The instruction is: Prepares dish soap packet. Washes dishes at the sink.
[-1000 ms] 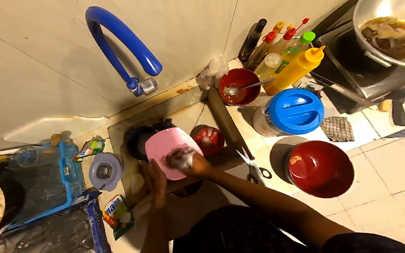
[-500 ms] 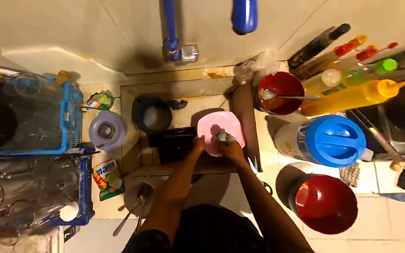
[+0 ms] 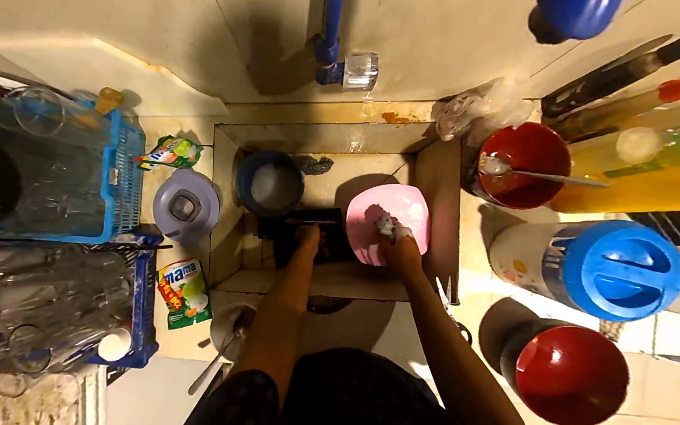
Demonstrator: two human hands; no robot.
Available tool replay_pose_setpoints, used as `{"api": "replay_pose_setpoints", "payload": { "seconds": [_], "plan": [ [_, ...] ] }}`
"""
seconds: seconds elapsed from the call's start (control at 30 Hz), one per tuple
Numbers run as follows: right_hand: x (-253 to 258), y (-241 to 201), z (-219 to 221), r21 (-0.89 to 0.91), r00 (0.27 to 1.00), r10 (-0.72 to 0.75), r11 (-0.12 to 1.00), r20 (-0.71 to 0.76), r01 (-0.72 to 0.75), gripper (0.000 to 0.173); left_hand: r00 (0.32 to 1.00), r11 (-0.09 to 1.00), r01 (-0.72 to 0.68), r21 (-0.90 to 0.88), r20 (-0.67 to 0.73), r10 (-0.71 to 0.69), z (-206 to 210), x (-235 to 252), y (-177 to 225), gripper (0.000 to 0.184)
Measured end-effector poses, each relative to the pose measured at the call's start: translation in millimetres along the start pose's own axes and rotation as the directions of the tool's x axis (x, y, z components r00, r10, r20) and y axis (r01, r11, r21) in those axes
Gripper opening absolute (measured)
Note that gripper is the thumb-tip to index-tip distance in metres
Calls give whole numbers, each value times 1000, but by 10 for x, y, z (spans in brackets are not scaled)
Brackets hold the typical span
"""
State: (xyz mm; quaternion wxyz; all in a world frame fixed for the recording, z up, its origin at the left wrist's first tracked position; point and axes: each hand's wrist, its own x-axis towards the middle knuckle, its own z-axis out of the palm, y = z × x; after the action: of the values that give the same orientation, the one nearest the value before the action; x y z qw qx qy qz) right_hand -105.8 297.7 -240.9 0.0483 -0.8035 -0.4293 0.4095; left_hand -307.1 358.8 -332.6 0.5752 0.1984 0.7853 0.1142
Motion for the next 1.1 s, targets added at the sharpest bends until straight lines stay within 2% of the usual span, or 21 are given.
{"api": "replay_pose_setpoints", "payload": {
  "seconds": [0.03, 0.1, 0.27, 0.33, 0.43, 0.7, 0.83, 0.93, 1.03, 1.1],
  "plan": [
    [-20, -6, 1, 4, 1000, -20, 1000, -6, 20, 49, 999, 997, 27, -76, -22, -29, 38, 71, 9, 47],
    [-65, -9, -3, 31, 999, -51, 998, -10, 51, 51, 997, 985, 49, -164, -50, -58, 121, 227, 13, 59],
    [-114, -1, 31, 82, 997, -78, 994, -8, 78, 52, 969, 995, 91, 39, -232, -79, 223, 362, 103, 81],
    [-93, -15, 51, 95, 998, -56, 994, 19, 54, 55, 963, 995, 99, 21, -256, -91, 243, 338, 109, 78],
    [-60, -48, 89, 118, 998, -62, 991, 23, 59, 56, 958, 993, 117, 9, -263, -111, 249, 280, 136, 63],
    [-128, -149, 84, 239, 995, -78, 969, 69, 59, 59, 983, 994, 75, 73, -173, -61, 171, -71, 143, 51],
    [-182, -278, 121, 332, 977, -148, 939, 152, 90, 64, 997, 986, 13, -165, -69, -24, 114, -460, 38, 38],
    [-210, -384, 218, 392, 930, -327, 887, 165, 243, 53, 988, 974, -33, -224, 140, 66, -51, -838, -37, 34],
    [-198, -504, 419, 306, 864, -480, 854, 154, 420, 45, 965, 968, -90, -235, 221, 143, -182, -1285, -106, 31],
    [-238, -638, 414, 93, 876, -442, 897, 192, 433, 54, 942, 972, -131, -197, 281, 184, -251, -1499, -172, 31]
  ]
}}
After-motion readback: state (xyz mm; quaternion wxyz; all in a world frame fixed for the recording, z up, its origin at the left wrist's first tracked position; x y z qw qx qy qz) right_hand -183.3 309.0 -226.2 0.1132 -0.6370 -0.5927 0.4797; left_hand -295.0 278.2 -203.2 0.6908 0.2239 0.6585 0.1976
